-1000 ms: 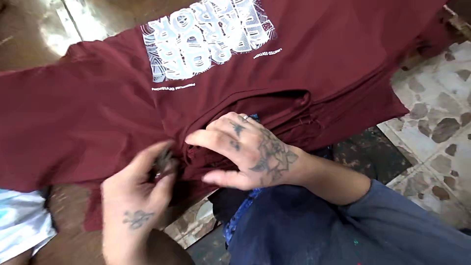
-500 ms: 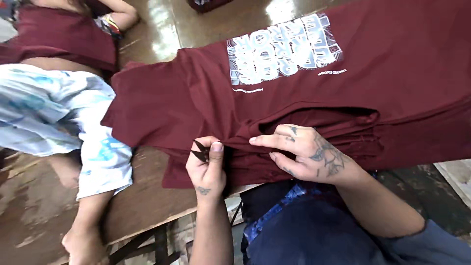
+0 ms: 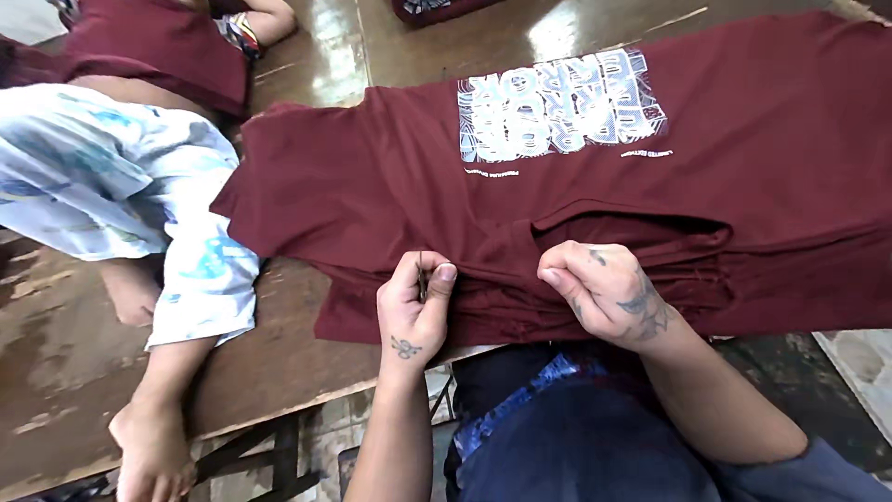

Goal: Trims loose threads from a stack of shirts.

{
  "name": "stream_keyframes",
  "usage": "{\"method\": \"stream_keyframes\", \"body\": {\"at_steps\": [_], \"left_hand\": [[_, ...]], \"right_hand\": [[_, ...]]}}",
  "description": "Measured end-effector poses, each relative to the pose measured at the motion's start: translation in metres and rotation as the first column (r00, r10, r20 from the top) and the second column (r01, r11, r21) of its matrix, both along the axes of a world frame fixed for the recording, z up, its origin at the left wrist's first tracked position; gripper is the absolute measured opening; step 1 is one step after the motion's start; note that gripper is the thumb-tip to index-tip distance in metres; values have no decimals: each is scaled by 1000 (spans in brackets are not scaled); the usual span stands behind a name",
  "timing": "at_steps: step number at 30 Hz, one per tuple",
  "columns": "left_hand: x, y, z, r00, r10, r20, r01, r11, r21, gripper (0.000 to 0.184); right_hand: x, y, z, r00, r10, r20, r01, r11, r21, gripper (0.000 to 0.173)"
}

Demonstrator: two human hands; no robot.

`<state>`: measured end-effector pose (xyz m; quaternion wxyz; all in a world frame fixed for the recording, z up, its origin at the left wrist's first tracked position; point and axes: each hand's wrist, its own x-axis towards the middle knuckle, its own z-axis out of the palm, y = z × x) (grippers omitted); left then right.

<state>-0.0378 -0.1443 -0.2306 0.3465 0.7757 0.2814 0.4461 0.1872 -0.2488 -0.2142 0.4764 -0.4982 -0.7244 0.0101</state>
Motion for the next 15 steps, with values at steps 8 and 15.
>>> {"method": "stream_keyframes", "body": {"at_steps": [8,15], "left_hand": [[0,-12,10,989,-8,-145,25,993,113,50],[7,-42,30,922,31,-385,143,899,414,27]], "right_hand": [[-1,-4,-4,999,13,-37,-11,999,51,29],[-3,-6,-4,999,-27,-22,29,992,124,26]]}}
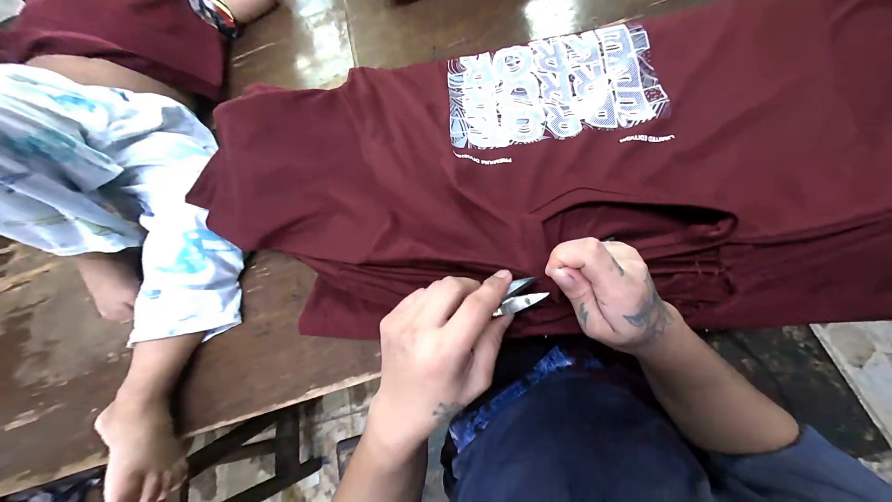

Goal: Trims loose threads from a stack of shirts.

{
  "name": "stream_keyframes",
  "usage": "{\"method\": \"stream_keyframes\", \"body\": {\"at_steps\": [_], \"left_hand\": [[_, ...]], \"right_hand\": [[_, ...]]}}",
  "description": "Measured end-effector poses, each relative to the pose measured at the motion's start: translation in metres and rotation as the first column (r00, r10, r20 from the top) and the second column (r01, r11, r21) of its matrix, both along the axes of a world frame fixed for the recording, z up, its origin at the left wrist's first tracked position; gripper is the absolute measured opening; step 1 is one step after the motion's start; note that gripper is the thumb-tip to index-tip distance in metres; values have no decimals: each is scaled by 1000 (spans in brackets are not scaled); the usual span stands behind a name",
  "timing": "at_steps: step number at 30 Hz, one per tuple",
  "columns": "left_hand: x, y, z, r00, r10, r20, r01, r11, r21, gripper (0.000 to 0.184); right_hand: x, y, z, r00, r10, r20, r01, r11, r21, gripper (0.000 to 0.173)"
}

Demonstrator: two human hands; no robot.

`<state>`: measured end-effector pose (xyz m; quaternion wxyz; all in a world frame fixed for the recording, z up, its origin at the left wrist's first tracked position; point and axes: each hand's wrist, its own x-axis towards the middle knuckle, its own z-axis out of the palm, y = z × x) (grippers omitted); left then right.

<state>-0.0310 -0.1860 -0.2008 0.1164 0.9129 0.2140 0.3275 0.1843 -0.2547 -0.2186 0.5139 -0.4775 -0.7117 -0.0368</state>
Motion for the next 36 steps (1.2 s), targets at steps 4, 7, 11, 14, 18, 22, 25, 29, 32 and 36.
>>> {"method": "stream_keyframes", "body": {"at_steps": [4,7,11,14,18,22,25,29,32,36], "left_hand": [[3,2,3,999,38,17,-38,999,-4,25],[3,12,-3,980,27,197,24,967,-254,34],[10,23,-12,966,69,248,30,926,-375,43],[13,22,-13,972,83,222,9,922,-387,36],[6,17,-5,989,45,144,8,936,-351,50],[-1,7,7,998,-55,37,60,984,-166,30],[4,0,8,998,-5,-61,5,1000,3,25],[3,8,8,998,-16,58,24,990,-136,29],[3,22,0,988,56,141,-13,957,-291,47],[-2,37,-5,980,195,38,-168,916,-365,17]], "right_hand": [[1,-3,-2,1000,12,-5,-12,1000,3,30],[2,-5,-6,997,63,-45,-63,998,-11,36],[-5,0,-5,1000,2,27,-1,999,-37,21],[-5,2,-4,999,-36,-3,36,999,12,23],[-1,-2,-3,999,-40,-29,40,999,25,26],[-1,-3,-4,998,-26,-49,27,999,23,24],[-1,-3,-5,998,-49,-39,51,998,37,24],[-4,-22,-7,988,97,-119,-97,995,3,33],[-13,-69,13,832,498,-244,-542,824,-166,52],[48,-115,37,972,227,-61,-235,936,-262,42]]}}
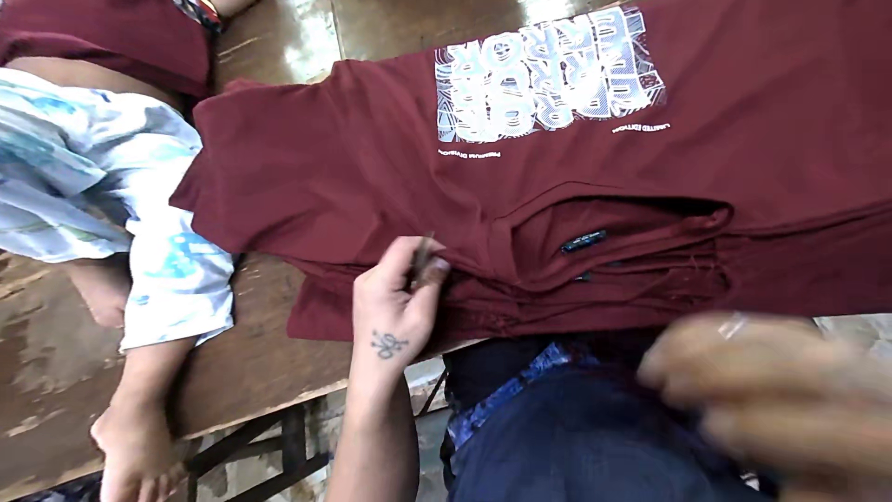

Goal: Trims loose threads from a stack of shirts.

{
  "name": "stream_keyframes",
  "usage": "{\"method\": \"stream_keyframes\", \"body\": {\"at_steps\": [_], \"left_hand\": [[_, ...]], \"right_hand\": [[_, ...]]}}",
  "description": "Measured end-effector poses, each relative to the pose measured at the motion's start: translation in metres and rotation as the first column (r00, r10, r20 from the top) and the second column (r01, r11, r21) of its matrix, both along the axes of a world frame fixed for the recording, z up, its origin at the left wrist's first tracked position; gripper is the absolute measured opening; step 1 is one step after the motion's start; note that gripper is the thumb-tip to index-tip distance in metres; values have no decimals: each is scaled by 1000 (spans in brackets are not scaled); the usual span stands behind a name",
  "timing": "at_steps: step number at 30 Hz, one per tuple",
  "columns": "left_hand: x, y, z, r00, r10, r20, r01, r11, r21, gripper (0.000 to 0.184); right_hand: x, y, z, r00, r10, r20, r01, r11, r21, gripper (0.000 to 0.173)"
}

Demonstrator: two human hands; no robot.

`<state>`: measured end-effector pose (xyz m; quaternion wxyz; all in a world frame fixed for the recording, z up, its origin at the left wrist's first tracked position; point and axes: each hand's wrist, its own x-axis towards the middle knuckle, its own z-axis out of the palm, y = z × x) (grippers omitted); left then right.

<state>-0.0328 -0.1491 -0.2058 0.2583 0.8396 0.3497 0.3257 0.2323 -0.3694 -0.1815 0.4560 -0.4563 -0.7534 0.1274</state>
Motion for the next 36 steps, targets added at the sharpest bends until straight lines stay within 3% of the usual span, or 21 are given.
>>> {"method": "stream_keyframes", "body": {"at_steps": [2,4,6,8,10,12,15,18,21,24,27,30,33,36], "left_hand": [[-3,3,1,991,54,122,-48,998,-52,18],[-6,5,3,979,89,186,-77,994,-73,20],[-7,9,10,979,76,190,-71,997,-32,19],[-5,18,24,989,68,135,-79,994,81,23],[6,38,46,997,73,25,-77,966,248,29],[26,74,64,980,101,-170,-33,932,362,31],[34,158,45,826,180,-534,-50,967,249,46],[1,220,10,800,328,-503,-219,939,263,44],[-13,230,2,803,495,-331,-455,869,196,43],[-10,226,4,761,566,-316,-548,822,154,44],[2,213,24,823,509,-251,-457,857,240,41],[40,187,62,934,308,-180,-273,942,198,38],[93,167,89,979,142,-146,-153,986,-66,37],[132,175,66,1000,28,-4,-27,910,-414,56]], "right_hand": [[67,-1,-6,878,-404,258,421,907,-14,48],[123,0,-23,694,-525,493,637,767,-81,47],[147,-6,-27,631,-555,542,700,708,-90,40],[156,-8,-6,621,-576,531,712,698,-76,33],[184,9,11,579,-629,518,718,695,40,34],[217,48,23,508,-671,539,729,669,146,37],[236,108,19,435,-622,651,814,581,13,35],[277,121,-20,483,-656,580,837,540,-87,44],[279,114,-22,493,-761,422,861,496,-111,48],[275,114,-19,494,-747,445,865,475,-164,48],[266,129,7,499,-620,606,856,460,-235,50],[213,165,49,539,-487,688,783,591,-194,51],[136,224,78,683,-263,681,585,755,-295,39],[76,286,82,832,-63,550,384,782,-491,39]]}}
